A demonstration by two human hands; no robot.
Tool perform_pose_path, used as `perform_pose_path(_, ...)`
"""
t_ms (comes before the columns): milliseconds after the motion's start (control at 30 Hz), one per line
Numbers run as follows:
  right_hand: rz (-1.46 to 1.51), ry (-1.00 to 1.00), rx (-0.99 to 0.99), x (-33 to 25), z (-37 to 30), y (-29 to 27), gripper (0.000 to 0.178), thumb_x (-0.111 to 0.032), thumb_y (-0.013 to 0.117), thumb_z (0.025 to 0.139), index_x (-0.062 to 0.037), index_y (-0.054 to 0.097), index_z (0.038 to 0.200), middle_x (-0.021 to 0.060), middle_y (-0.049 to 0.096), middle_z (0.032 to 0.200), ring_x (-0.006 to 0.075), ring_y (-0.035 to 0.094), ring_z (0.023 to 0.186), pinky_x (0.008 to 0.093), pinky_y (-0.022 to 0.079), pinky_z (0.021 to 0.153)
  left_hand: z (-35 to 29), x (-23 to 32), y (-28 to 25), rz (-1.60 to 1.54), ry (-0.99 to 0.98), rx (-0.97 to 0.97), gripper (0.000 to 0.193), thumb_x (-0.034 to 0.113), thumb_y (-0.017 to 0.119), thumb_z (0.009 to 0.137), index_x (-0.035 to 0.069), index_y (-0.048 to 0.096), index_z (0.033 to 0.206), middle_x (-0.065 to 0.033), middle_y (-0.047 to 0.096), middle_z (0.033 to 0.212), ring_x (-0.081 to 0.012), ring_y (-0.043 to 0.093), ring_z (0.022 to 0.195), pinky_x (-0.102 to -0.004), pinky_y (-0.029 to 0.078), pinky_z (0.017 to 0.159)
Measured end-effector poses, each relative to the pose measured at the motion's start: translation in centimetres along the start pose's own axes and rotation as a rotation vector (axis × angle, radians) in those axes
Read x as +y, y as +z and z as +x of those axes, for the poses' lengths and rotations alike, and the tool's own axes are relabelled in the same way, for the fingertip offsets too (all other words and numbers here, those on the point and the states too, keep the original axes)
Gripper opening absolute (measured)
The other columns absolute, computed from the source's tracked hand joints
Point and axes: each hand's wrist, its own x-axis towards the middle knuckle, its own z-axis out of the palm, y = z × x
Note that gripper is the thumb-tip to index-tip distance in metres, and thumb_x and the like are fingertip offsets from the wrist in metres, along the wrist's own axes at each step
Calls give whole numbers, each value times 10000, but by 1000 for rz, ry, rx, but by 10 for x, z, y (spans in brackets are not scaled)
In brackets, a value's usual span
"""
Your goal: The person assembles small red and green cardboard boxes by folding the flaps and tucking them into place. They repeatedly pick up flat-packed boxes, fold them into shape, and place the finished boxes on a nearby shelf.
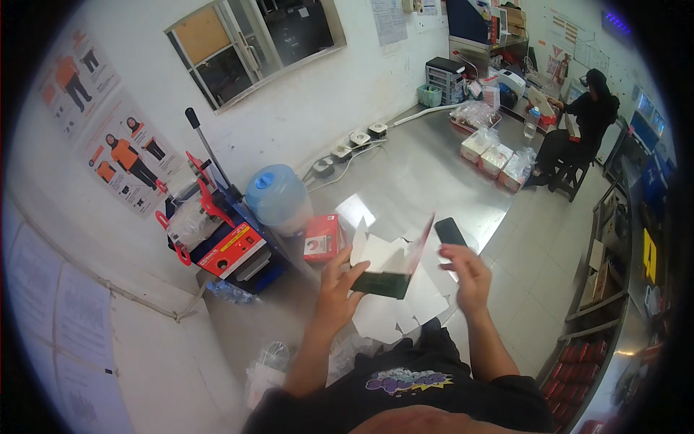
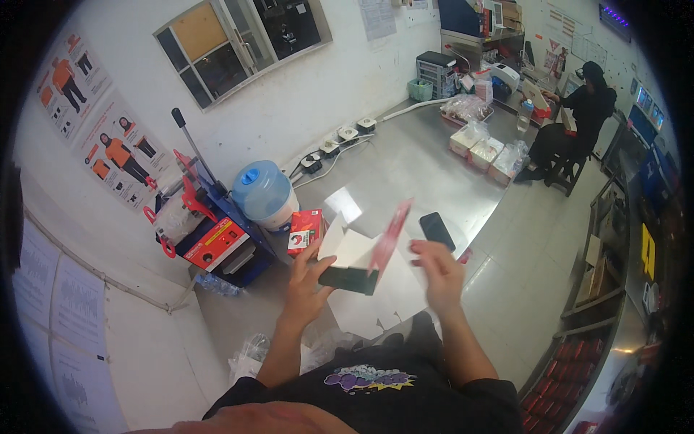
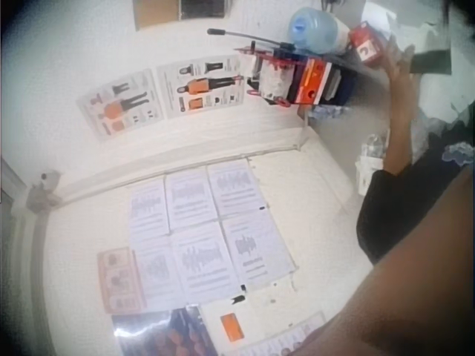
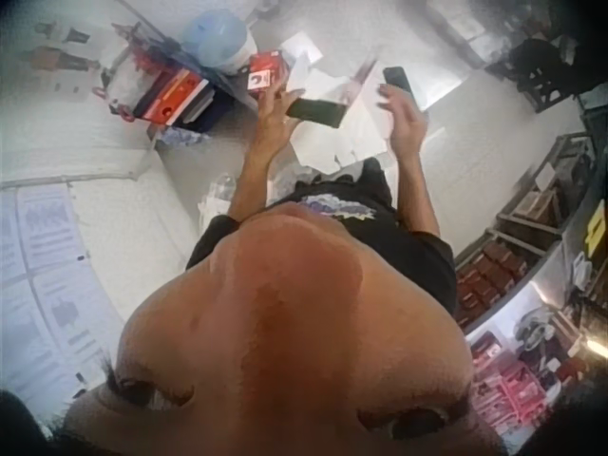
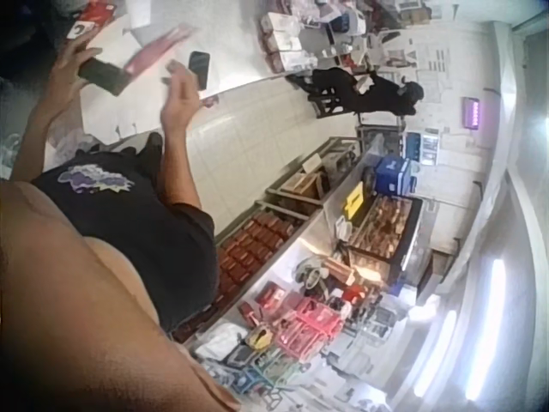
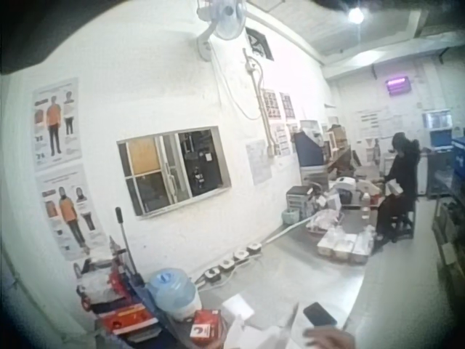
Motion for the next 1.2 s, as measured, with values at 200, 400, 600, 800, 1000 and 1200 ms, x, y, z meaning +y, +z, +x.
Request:
perform_pose_path(200,483,714,23,47,12,-60,543,-461,485,1059,-3,597,1329,173,655,1226,268,688,983,411,582,855,-33,-29,4,-236,37,12,614,-154,690,784,141,538,1300,-215,568,1396,-389,608,1246,-427,554,973)
perform_pose_path(400,34,837,-394,20,1,-41,315,-59,694,901,63,667,1191,98,740,1022,150,706,839,292,568,746,-44,-41,6,-71,46,-45,499,-87,623,894,47,508,1361,-203,588,1387,-340,614,1256,-398,522,1025)
perform_pose_path(600,-302,379,-107,13,9,-14,215,-129,735,868,23,673,1006,62,710,830,140,670,698,301,536,636,-56,-74,18,-780,-525,178,383,166,568,1033,7,525,1379,-186,595,1366,-269,630,1214,-402,511,1042)
perform_pose_path(800,-669,-217,-342,-24,-19,81,270,-198,769,835,-40,696,1042,121,703,1092,318,661,984,413,544,814,-44,10,73,-1348,-693,84,437,288,544,1061,34,467,1408,-106,575,1323,-212,632,1116,-359,528,937)
perform_pose_path(1000,-554,-469,-691,-20,-16,72,477,-116,789,783,-29,677,1238,163,602,1359,358,558,1270,450,469,1067,-31,11,64,-1327,-861,436,374,166,555,1048,41,486,1394,-97,615,1281,-203,635,1139,-356,531,932)
perform_pose_path(1200,-658,-498,-671,-28,-17,77,748,-62,829,717,-121,573,1417,156,453,1544,369,431,1434,450,411,1161,-26,12,44,-1474,-821,474,371,158,535,1051,31,485,1396,-131,615,1308,-236,640,1169,-408,541,978)
